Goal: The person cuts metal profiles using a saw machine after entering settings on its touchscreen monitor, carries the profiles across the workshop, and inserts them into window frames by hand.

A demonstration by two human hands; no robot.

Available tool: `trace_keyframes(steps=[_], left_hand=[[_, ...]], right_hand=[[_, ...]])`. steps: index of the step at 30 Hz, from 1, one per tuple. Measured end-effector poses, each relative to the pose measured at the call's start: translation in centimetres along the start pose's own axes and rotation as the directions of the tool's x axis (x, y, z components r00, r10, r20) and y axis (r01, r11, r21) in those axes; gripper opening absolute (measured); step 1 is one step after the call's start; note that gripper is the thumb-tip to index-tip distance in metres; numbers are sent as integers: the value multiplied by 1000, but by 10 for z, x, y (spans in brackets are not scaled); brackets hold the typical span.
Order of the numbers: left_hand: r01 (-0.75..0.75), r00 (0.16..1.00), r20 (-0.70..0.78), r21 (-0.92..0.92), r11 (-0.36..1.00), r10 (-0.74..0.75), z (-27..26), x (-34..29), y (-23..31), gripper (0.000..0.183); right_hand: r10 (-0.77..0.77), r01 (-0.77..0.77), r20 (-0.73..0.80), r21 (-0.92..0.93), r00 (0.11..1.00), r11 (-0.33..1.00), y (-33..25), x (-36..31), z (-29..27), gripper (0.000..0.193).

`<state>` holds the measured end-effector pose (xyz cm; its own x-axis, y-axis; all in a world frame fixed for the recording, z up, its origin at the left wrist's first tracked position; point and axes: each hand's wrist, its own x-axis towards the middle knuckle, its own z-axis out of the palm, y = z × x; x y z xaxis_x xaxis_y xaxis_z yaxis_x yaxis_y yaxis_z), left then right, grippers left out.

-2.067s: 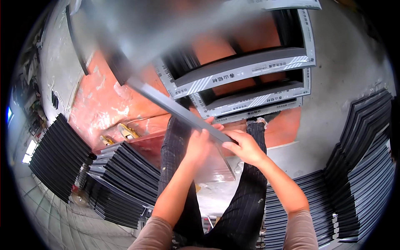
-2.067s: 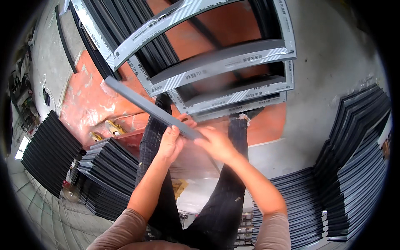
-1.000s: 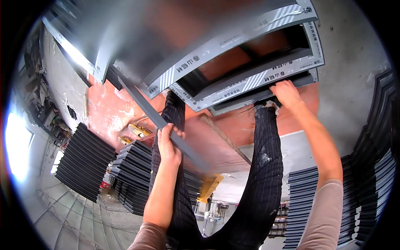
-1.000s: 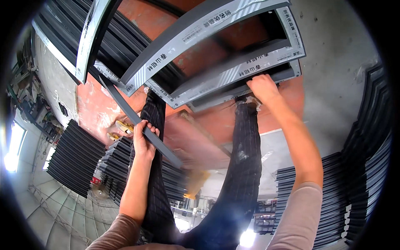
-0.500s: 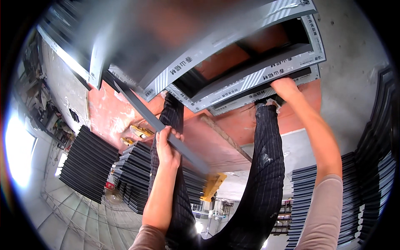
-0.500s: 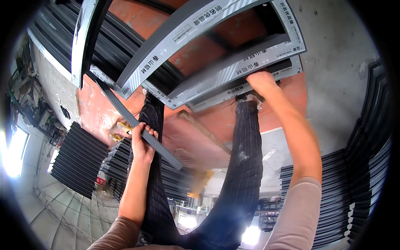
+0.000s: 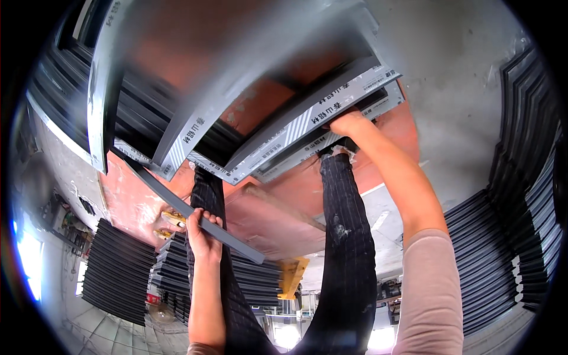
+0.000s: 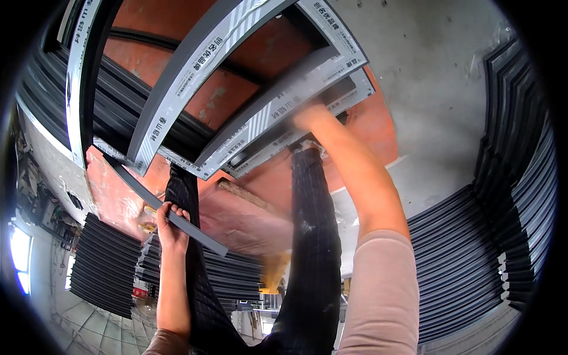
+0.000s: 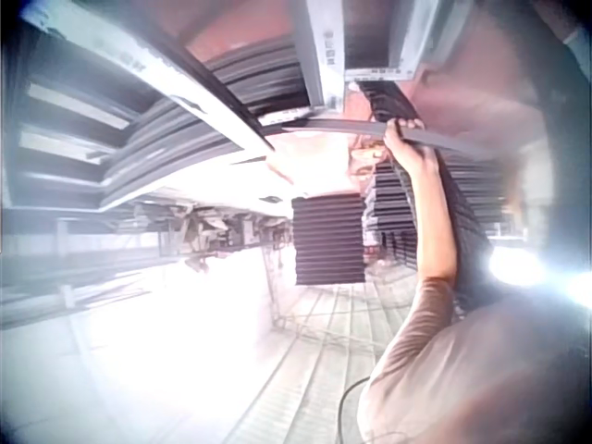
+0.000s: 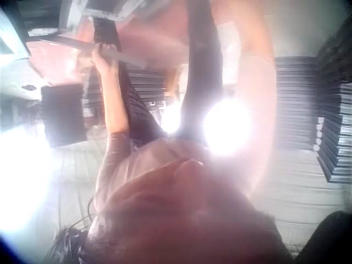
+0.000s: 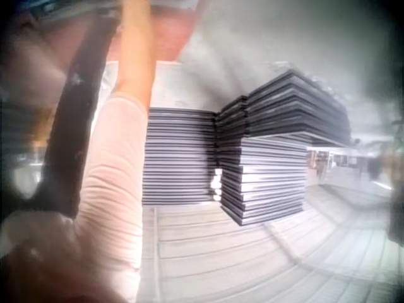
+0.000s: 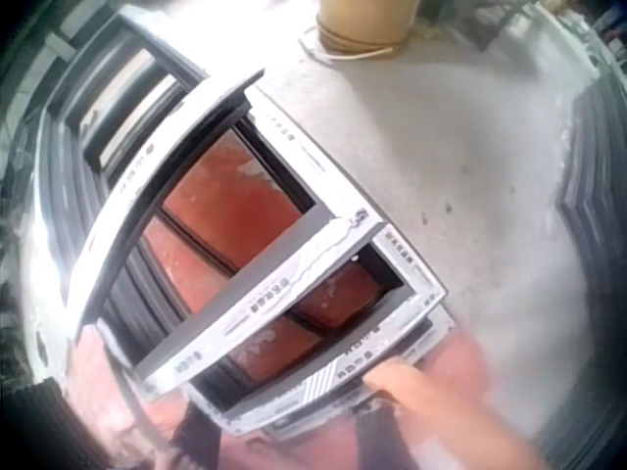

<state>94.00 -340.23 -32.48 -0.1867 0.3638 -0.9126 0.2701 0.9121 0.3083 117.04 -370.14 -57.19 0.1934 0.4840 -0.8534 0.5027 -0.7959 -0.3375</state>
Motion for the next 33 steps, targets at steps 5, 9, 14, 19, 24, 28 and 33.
trace_keyframes(steps=[5, 9, 14, 19, 24, 28, 33], left_hand=[[2, 1000, -10, 2, 1000, -2, 3, -1, 0, 11], [15, 1000, 4, -21, 1000, -14, 7, -6, 1, 11], [27, 1000, 9, -32, 999, -27, 4, -6, 4, 13], [27, 999, 30, -29, 999, -26, 2, -6, 4, 14], [43, 998, 37, -32, 999, -42, 3, -6, 0, 14], [32, 999, 44, -58, 998, -30, 5, -14, 10, 13], [73, 997, 33, -93, 993, -70, 6, -7, -5, 12]], right_hand=[[25, -37, 156, 75, 987, 996, -19, -9, -40, 58], [36, -33, -116, 25, 993, 999, -23, -7, -23, 47], [31, -34, -127, -16, 991, 999, -27, -6, -11, 44], [4, -4, -3, -54, 1000, 999, -21, 2, -13, 48], [25, -20, 60, -81, 998, 997, -25, 2, -27, 47], [27, -23, 29, -131, 999, 991, -35, 0, -37, 46], [-11, 9, -244, -9, 970, 1000, 7, -13, 32, 40]])
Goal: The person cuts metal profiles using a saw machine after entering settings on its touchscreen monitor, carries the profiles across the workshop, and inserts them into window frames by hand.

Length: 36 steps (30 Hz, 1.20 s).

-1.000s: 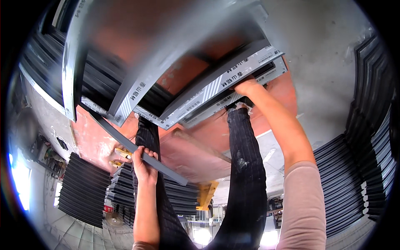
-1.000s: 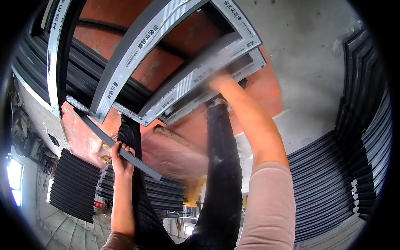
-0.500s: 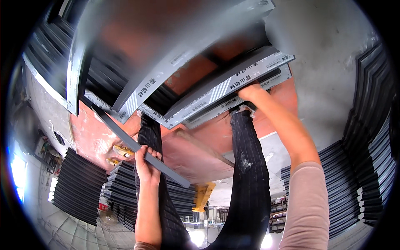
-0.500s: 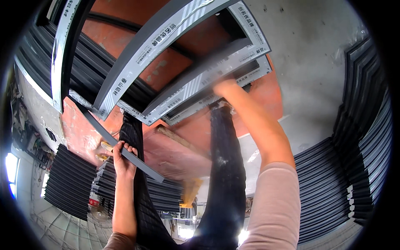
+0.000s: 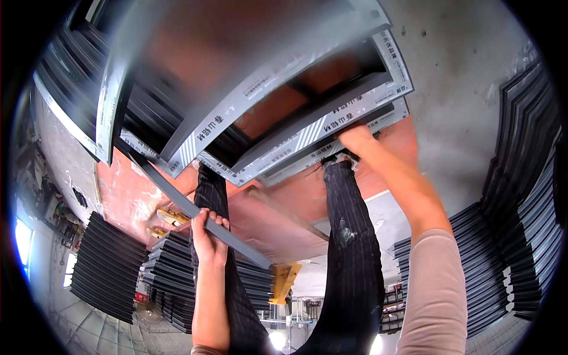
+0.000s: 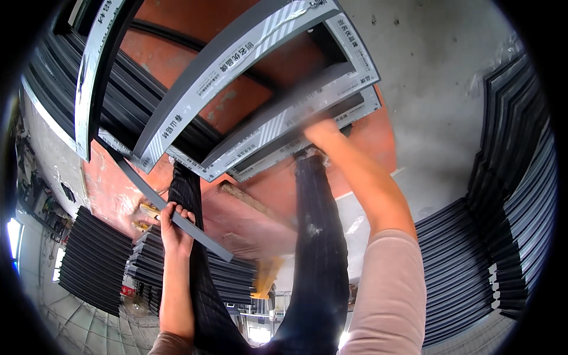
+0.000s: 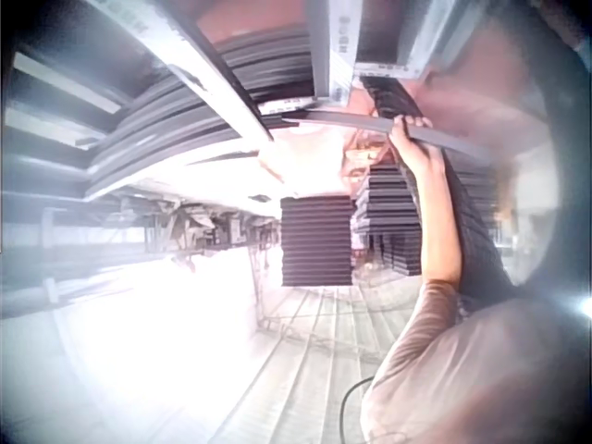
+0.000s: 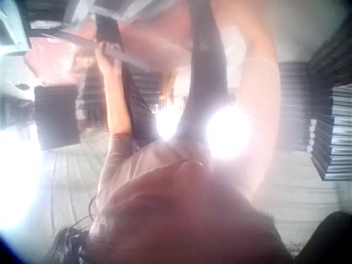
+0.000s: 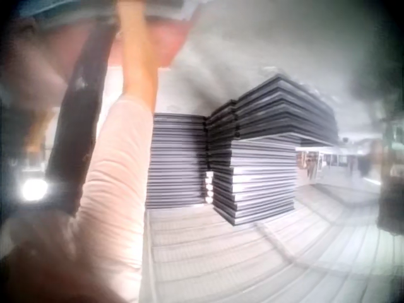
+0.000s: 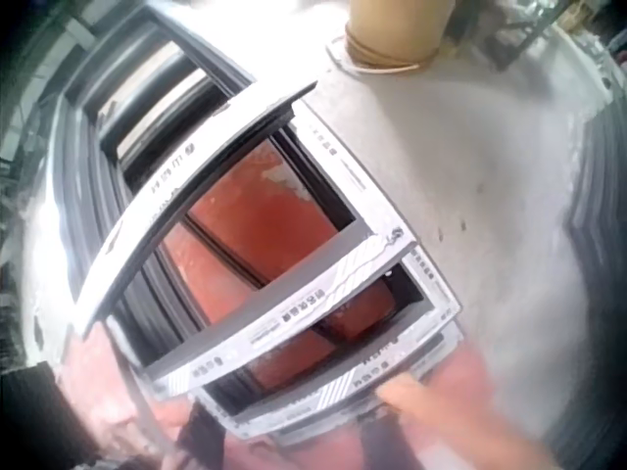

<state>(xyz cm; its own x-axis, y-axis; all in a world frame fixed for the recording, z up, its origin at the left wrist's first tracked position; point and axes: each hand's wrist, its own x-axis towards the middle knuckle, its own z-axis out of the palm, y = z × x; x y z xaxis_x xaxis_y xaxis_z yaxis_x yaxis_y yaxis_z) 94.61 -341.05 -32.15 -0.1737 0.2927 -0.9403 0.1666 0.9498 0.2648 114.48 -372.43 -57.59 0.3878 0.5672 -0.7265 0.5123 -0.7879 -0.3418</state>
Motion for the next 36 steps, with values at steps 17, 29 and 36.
trace_keyframes(steps=[17, 29, 36], left_hand=[[-428, 904, 227, 462, 776, 364, 34, -41, -9, 14], [-144, 942, 335, 404, 903, 0, 52, -150, 56, 20], [-754, 639, 769, 621, 216, 21, 83, -77, 210, 52]], right_hand=[[-266, 446, -492, 294, 829, 846, -235, -103, -237, 25], [-426, 438, -471, -89, 772, 894, -361, -59, -326, 40], [-829, 790, -28, -288, 558, 541, -366, -6, -416, 38]])
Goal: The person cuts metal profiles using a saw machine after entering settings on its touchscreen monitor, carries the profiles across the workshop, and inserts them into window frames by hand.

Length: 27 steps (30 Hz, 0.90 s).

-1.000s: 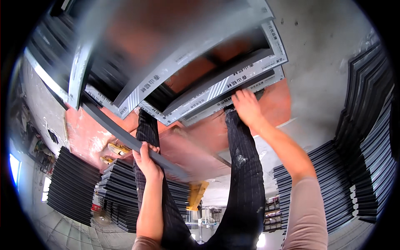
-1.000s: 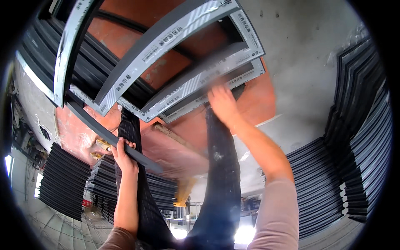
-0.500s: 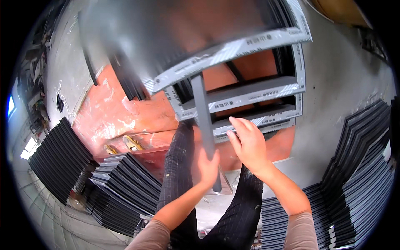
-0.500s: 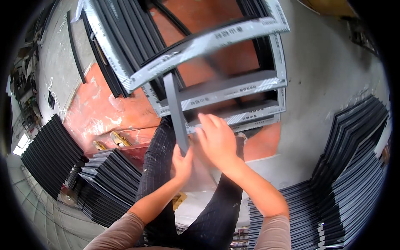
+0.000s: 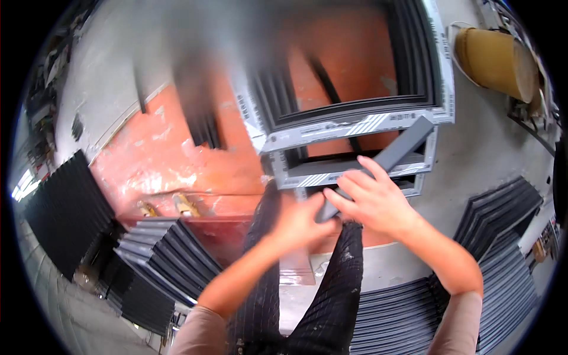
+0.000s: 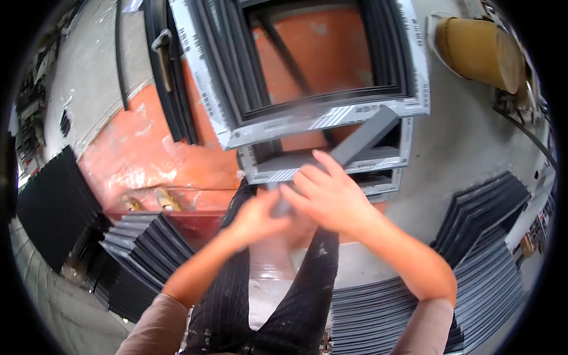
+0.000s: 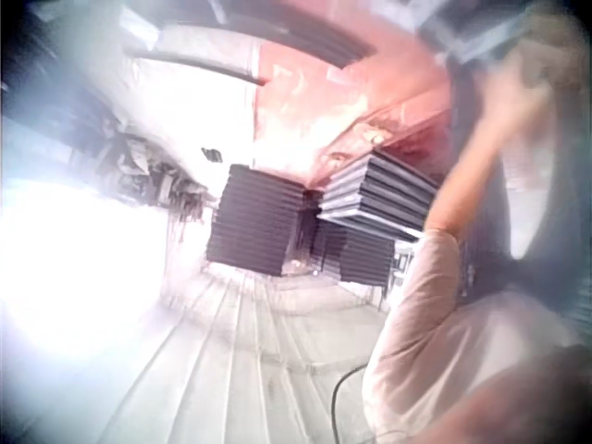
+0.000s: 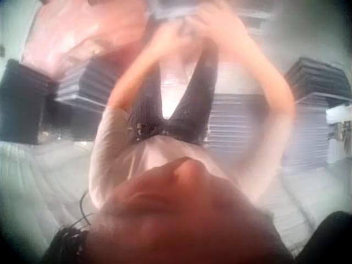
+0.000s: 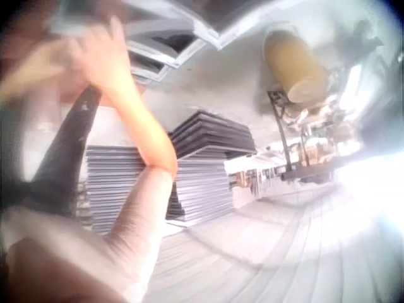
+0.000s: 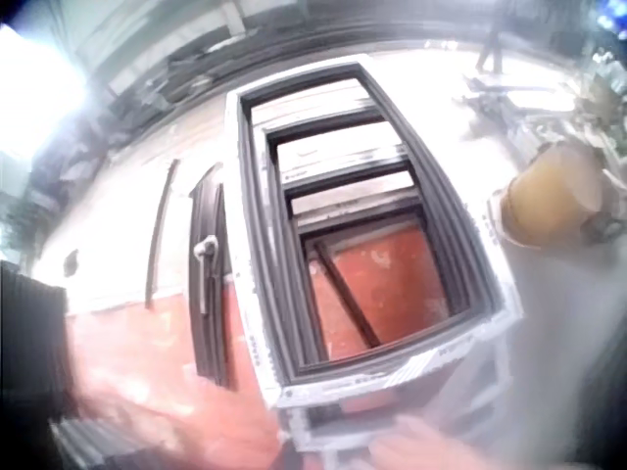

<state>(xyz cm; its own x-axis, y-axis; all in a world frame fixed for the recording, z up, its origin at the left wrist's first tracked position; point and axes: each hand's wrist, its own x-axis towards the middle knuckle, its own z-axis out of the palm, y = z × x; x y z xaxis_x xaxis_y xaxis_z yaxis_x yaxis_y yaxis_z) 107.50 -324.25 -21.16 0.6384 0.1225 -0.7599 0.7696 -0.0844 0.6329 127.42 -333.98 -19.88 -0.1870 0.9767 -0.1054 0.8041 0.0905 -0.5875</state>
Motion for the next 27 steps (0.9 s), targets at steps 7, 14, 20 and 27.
trace_keyframes(steps=[7, 14, 20, 27], left_hand=[[-8, 915, -298, 658, 753, 271, -118, 98, 18, 40], [-91, 932, -215, 640, 763, 291, -93, 152, -16, 37], [-115, 925, -218, 623, 774, 312, -96, 153, -28, 33], [-172, 815, -362, 594, 786, 452, -78, 154, -34, 25]], right_hand=[[302, -303, 71, 11, 951, 953, 125, 73, 11, 29], [449, -478, 278, 42, 849, 877, 166, 52, 24, 35], [383, -420, 250, 116, 889, 900, 178, 51, 35, 32], [381, -401, 153, 129, 912, 907, 165, 51, 27, 31]])
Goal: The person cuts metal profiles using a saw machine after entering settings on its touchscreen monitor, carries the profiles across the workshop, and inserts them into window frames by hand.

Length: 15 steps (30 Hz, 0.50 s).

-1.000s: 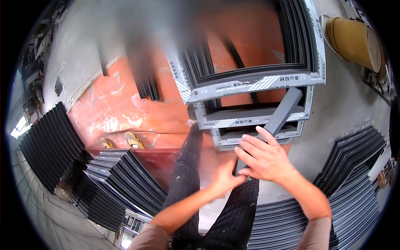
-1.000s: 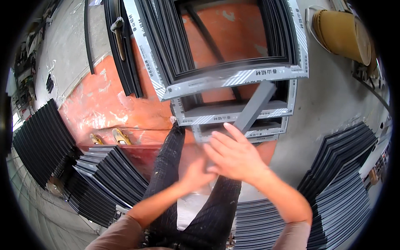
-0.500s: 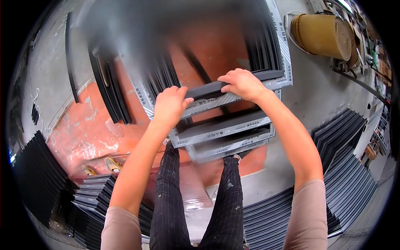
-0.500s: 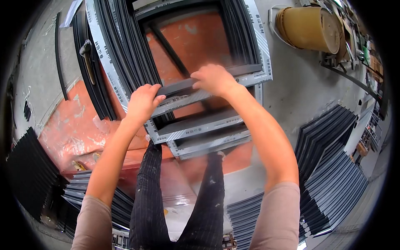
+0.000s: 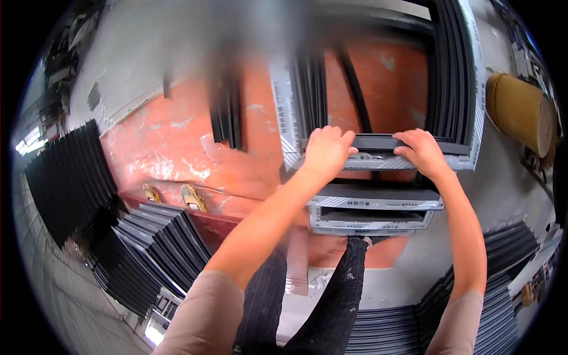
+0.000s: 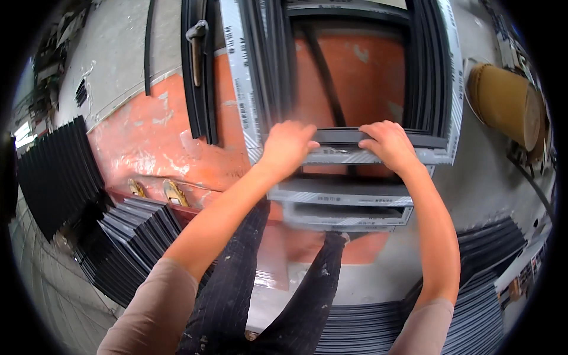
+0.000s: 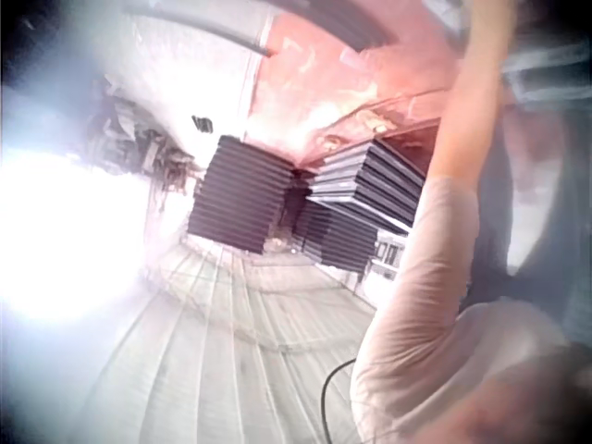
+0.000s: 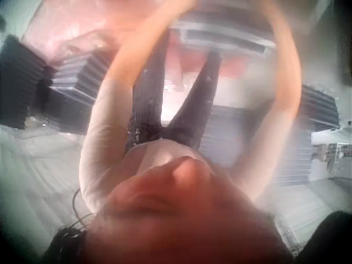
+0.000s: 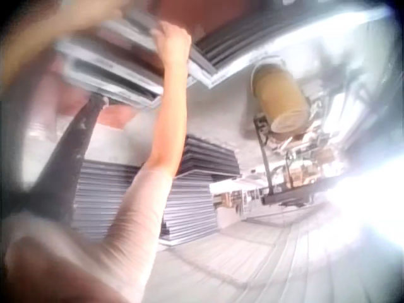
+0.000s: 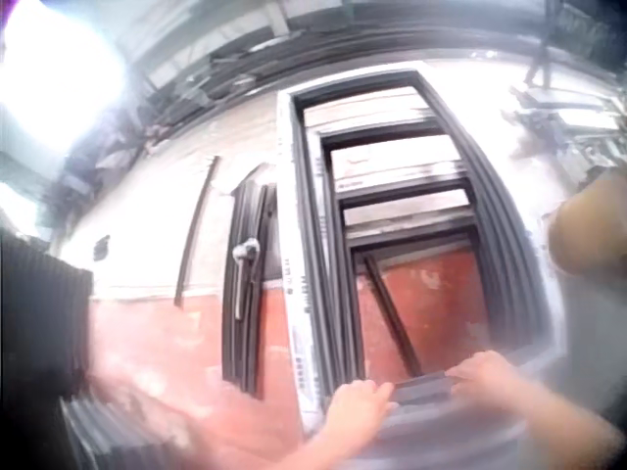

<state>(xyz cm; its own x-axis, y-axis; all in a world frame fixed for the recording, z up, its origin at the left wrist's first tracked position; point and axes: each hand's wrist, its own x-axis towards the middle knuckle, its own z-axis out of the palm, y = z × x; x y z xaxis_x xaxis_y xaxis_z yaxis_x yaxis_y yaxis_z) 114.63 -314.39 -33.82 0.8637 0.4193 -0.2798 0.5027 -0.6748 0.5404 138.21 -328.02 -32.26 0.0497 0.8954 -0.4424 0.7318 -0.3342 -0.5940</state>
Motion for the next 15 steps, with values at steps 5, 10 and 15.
trace_keyframes(steps=[5, 10, 15], left_hand=[[8, 1000, -2, -21, 1000, -8, 0, 0, -4, 25], [-15, 997, -71, 19, 1000, 16, -5, 10, -3, 26], [26, 1000, 17, -26, 999, -25, 13, 17, -4, 26]], right_hand=[[35, -36, 79, 19, 996, 999, -4, 5, -6, 30], [53, -53, 84, 3, 995, 999, -5, 7, -4, 30], [71, -70, 23, -40, 997, 997, 3, 4, 0, 28]])
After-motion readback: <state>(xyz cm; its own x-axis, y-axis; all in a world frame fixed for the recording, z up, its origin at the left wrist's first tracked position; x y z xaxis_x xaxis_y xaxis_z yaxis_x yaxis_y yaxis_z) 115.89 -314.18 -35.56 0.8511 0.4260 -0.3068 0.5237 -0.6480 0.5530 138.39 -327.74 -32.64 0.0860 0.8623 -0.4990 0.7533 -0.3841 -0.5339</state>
